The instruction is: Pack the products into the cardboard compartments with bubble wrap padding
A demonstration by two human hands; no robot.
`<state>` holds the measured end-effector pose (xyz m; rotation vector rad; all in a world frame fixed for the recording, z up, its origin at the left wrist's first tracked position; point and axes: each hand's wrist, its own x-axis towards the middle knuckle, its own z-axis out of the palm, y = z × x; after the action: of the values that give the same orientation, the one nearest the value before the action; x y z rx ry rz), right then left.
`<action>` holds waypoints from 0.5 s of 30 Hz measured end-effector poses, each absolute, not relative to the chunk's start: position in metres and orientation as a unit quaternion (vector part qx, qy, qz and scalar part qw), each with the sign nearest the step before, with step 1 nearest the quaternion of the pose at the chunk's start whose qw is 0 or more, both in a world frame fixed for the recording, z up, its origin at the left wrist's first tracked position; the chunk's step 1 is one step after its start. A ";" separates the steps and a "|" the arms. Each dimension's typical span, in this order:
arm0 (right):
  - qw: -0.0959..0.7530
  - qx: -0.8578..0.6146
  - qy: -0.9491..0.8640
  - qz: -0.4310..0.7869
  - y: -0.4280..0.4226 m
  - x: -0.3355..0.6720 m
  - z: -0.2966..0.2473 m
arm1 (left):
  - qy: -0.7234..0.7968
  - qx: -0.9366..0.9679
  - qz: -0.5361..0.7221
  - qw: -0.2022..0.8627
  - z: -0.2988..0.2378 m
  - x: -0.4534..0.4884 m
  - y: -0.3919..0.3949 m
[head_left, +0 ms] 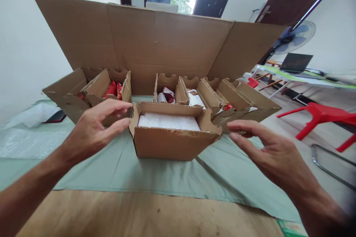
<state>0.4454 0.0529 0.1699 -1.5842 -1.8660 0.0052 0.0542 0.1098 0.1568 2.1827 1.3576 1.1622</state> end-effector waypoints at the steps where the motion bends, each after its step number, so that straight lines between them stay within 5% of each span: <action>1: 0.346 -0.615 -0.708 0.022 0.048 0.450 0.158 | 0.492 0.732 0.431 0.192 0.140 0.048 0.102; 8: 0.346 -0.599 -0.695 0.195 0.072 0.423 0.094 | 0.462 0.653 0.436 0.412 0.060 0.083 0.102; 15: 0.394 -0.641 -0.636 0.170 0.032 0.400 0.078 | 0.472 0.631 0.470 0.398 0.050 0.105 0.052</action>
<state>0.3997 0.0315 0.0780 -1.6262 -1.6130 0.4314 0.1046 0.0518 0.0504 1.5979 1.1940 1.1902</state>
